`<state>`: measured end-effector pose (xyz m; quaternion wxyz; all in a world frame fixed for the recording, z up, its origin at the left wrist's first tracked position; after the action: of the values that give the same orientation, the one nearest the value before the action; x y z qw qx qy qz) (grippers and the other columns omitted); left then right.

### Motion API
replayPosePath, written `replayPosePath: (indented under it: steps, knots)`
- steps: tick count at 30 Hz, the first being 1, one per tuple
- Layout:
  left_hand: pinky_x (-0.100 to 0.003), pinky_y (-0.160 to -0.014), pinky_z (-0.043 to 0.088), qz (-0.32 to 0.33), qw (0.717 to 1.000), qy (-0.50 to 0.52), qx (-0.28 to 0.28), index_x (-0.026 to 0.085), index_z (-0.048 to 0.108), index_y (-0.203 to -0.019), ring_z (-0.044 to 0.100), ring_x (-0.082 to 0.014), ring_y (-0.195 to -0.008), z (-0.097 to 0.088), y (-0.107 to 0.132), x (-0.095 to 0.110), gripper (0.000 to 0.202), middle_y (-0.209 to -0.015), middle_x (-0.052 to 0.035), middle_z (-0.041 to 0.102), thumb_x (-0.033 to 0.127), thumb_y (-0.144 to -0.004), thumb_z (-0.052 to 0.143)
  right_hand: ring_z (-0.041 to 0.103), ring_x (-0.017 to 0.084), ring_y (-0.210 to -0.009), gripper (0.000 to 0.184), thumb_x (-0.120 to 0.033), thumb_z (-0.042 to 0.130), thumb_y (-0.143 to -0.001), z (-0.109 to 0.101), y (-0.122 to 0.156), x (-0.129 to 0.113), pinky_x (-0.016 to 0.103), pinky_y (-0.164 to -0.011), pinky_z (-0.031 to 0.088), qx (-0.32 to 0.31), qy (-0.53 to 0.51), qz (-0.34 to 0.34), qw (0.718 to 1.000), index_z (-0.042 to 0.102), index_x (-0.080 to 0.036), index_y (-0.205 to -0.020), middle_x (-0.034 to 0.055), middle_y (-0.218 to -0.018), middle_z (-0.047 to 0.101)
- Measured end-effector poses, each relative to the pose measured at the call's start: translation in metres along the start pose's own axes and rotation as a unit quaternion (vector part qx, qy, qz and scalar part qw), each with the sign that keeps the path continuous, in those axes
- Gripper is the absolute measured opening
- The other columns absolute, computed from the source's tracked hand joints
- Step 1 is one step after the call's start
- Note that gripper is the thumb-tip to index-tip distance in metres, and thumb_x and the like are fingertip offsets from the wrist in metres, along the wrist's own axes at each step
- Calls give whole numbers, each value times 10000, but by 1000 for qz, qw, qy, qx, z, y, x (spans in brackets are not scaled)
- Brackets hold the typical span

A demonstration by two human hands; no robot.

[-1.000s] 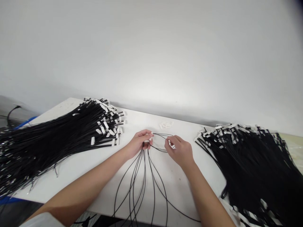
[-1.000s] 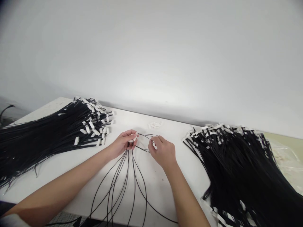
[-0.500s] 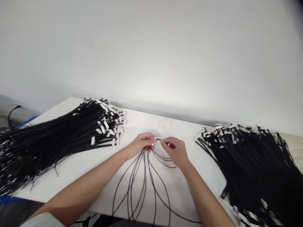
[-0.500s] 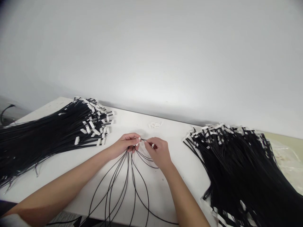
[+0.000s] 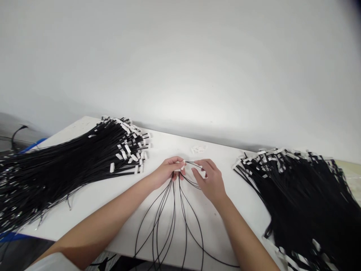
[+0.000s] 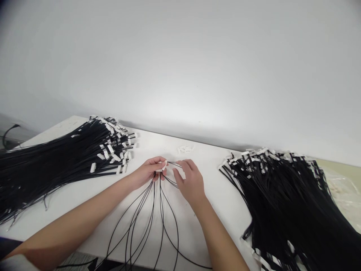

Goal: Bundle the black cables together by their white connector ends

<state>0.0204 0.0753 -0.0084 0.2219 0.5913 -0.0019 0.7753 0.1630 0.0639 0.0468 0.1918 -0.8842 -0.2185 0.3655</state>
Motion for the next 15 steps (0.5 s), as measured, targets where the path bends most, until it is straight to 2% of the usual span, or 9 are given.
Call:
replayPosePath:
  steps: [2,3,5,7,9,11,15]
  knots:
    - [-180,-391,272,-5,1000,21,14,163,518,-838,595,-155,-577,-3,0,-1,285,-690,-45,580,414,-721,587,519,185,-880,212,-282,525,-800,-7,1,-9,320,-762,423,44,48,-51,997,597,-203,-984,84,-978,565]
    - [-177,-393,278,-8,999,30,22,165,516,-843,604,-164,-598,-5,0,-1,290,-697,-45,580,415,-717,591,515,190,-896,182,-270,531,-797,-7,2,-13,332,-787,412,42,55,-70,995,604,-203,-950,80,-958,570]
    - [-175,-403,299,-13,998,46,37,167,513,-862,615,-176,-630,-7,1,-2,301,-708,-43,578,415,-713,598,531,156,-807,113,-245,517,-806,2,3,-18,297,-743,417,-27,22,-80,996,606,-206,-862,49,-861,585]
    - [-178,-422,329,-14,997,59,44,169,511,-878,620,-180,-647,-8,1,-2,309,-718,-40,577,410,-709,605,520,110,-676,107,-238,493,-820,18,7,-20,242,-642,412,-137,-36,-52,989,595,-213,-799,10,-778,585]
    - [-183,-444,356,-12,997,66,48,168,508,-878,624,-185,-671,-9,1,-1,309,-727,-39,578,408,-711,606,485,86,-594,120,-259,495,-817,30,12,-20,218,-568,382,-214,-67,-12,974,584,-217,-748,-17,-734,580]
    - [-187,-466,375,-11,996,66,51,169,504,-872,628,-193,-700,-10,1,-1,304,-733,-40,581,411,-715,602,459,81,-569,140,-278,503,-808,38,15,-19,212,-544,356,-248,-72,18,966,570,-211,-704,-31,-700,572]
    - [-192,-487,394,-12,996,64,56,176,503,-875,630,-197,-730,-12,0,-3,302,-747,-38,589,415,-718,599,445,81,-574,168,-260,474,-813,42,16,-14,207,-539,325,-265,-79,46,960,543,-201,-672,-35,-665,552]
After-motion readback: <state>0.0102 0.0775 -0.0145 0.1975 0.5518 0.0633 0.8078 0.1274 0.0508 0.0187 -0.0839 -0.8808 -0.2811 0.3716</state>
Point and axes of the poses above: each hand's wrist, its own y-axis away from the middle knuckle, its own z-axis out of the palm, x = y × z, the point moved 7 cm from there along -y, towards the middle knuckle
